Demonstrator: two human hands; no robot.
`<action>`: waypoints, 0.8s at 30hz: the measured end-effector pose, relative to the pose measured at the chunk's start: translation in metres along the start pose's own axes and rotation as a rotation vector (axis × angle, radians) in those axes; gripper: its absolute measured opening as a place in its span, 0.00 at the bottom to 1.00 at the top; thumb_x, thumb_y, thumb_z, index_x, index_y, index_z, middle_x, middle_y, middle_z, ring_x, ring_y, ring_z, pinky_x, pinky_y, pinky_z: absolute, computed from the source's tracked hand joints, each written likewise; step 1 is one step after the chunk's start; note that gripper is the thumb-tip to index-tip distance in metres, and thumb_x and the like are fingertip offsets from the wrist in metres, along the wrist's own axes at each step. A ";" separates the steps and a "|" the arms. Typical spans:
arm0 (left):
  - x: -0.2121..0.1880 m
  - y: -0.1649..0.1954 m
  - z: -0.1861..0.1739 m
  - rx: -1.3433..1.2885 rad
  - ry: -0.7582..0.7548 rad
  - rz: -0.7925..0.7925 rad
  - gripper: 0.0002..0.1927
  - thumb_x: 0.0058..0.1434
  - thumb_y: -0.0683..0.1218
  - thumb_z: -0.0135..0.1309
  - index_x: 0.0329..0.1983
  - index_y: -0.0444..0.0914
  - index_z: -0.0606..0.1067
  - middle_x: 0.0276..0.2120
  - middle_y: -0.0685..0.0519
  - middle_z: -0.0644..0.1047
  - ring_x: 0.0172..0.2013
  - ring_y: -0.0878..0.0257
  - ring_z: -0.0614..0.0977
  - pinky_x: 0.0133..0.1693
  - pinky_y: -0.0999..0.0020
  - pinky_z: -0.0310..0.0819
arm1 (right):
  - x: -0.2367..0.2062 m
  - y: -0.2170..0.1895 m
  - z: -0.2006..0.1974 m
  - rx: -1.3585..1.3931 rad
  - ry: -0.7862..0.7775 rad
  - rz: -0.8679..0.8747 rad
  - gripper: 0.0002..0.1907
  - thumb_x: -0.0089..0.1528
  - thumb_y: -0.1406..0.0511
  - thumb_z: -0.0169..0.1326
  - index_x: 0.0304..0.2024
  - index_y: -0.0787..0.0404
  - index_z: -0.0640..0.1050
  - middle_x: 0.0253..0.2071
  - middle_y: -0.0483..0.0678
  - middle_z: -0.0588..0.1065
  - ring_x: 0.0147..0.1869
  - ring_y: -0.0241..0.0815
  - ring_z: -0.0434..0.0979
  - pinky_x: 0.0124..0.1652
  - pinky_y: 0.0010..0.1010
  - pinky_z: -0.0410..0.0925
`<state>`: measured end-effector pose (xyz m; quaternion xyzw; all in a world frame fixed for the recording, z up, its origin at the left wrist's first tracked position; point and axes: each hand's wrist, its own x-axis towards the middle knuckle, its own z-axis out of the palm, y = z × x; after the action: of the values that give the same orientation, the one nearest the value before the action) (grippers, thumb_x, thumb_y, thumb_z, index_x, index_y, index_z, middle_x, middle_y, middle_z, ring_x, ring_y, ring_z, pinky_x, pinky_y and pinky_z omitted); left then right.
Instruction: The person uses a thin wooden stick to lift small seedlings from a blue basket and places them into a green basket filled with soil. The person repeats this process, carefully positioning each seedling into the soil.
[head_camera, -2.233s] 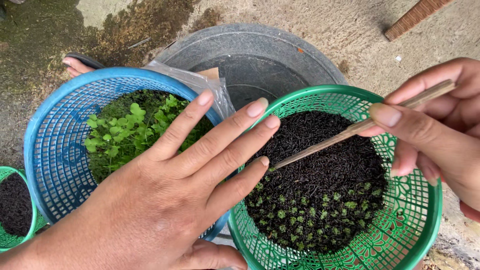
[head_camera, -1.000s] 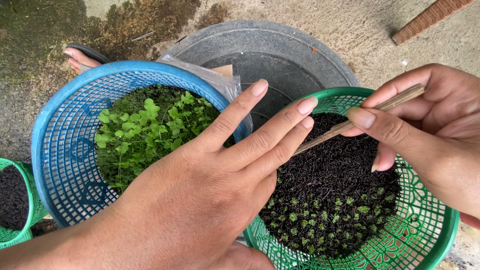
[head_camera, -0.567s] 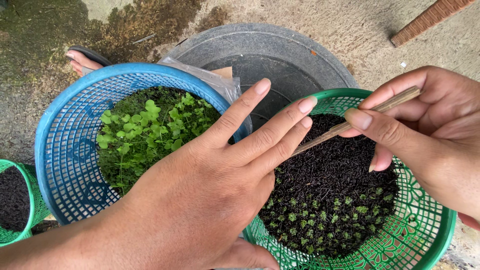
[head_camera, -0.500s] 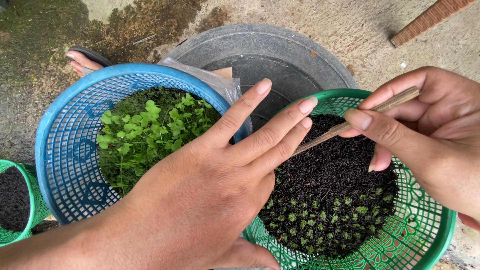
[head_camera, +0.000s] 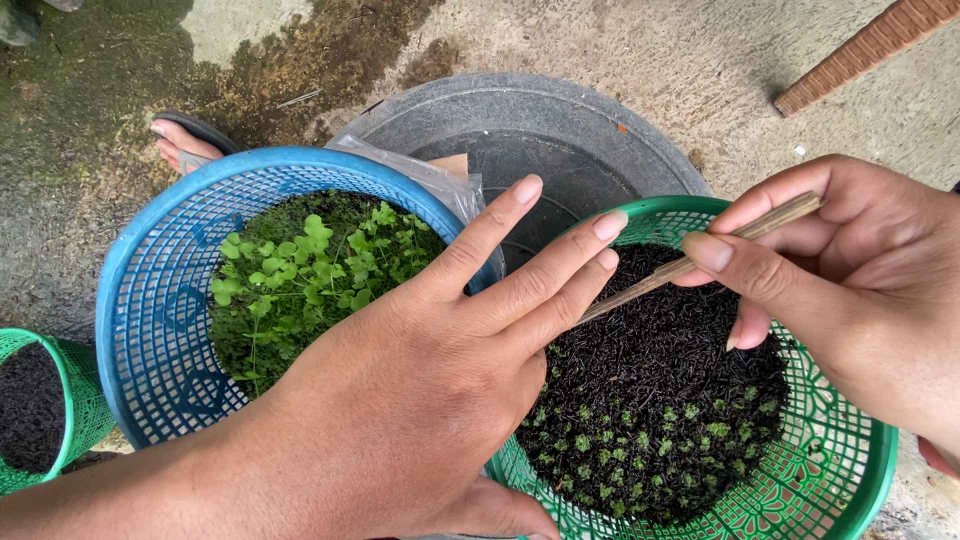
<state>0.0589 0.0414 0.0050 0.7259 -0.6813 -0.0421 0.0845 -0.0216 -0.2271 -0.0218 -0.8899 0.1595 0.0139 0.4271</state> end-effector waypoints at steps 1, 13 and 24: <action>0.000 0.000 0.000 0.006 -0.006 0.001 0.51 0.56 0.78 0.32 0.24 0.27 0.82 0.65 0.34 0.68 0.73 0.43 0.51 0.71 0.38 0.36 | 0.000 -0.001 0.000 0.005 0.000 -0.001 0.09 0.66 0.69 0.58 0.44 0.72 0.75 0.33 0.59 0.82 0.21 0.39 0.81 0.23 0.28 0.76; 0.003 -0.002 -0.003 -0.092 0.030 -0.002 0.50 0.51 0.78 0.43 0.21 0.24 0.80 0.61 0.33 0.71 0.73 0.44 0.53 0.71 0.37 0.38 | 0.000 0.005 -0.002 0.082 0.003 -0.021 0.09 0.67 0.70 0.57 0.46 0.72 0.74 0.34 0.59 0.81 0.22 0.39 0.80 0.25 0.28 0.76; -0.003 0.000 -0.005 0.014 0.037 0.001 0.51 0.54 0.79 0.37 0.31 0.25 0.81 0.64 0.32 0.68 0.73 0.44 0.52 0.71 0.37 0.38 | 0.000 0.009 -0.007 0.051 0.042 0.018 0.12 0.69 0.68 0.56 0.47 0.71 0.70 0.33 0.58 0.83 0.20 0.37 0.77 0.14 0.22 0.64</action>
<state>0.0596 0.0442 0.0101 0.7268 -0.6803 -0.0238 0.0919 -0.0253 -0.2378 -0.0239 -0.8773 0.1767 -0.0051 0.4462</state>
